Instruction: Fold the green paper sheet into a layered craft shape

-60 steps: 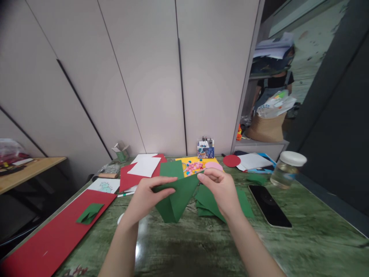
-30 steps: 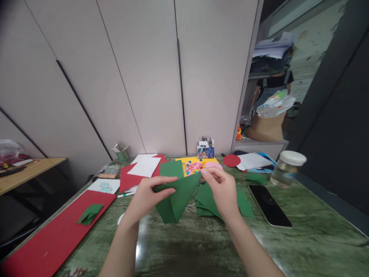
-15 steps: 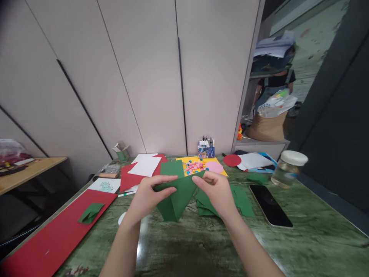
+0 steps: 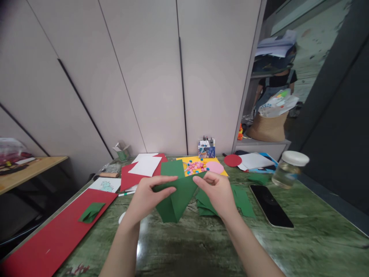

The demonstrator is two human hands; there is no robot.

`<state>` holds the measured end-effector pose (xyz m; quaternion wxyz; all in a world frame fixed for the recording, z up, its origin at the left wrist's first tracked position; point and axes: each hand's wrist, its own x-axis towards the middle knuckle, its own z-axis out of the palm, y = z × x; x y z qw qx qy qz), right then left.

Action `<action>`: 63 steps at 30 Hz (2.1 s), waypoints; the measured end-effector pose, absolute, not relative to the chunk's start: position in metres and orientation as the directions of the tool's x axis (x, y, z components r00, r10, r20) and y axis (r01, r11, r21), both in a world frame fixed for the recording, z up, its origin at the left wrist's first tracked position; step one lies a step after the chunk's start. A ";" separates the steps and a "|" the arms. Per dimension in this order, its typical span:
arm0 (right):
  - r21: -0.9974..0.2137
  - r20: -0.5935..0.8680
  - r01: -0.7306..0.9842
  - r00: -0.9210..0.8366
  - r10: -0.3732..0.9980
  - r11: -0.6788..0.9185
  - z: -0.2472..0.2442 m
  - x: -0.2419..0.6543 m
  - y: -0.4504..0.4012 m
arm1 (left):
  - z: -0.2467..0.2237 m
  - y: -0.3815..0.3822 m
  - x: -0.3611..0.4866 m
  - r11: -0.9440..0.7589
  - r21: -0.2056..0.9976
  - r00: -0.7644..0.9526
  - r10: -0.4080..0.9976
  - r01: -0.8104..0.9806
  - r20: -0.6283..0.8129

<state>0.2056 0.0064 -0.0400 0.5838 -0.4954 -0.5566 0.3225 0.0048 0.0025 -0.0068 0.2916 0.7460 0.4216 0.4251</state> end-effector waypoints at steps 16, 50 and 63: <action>-0.944 0.327 0.082 0.086 0.941 0.321 -0.035 0.204 0.004 | -0.008 0.003 0.007 -0.440 0.819 0.195 0.898 0.368 0.394; -0.930 0.353 -0.051 0.155 0.923 0.364 -0.037 0.211 0.002 | -0.004 0.003 0.008 -0.442 0.828 0.264 0.893 0.347 0.366; -0.938 0.347 0.054 0.209 0.914 0.343 -0.040 0.211 0.003 | -0.005 0.002 0.008 -0.447 0.832 0.247 0.891 0.330 0.381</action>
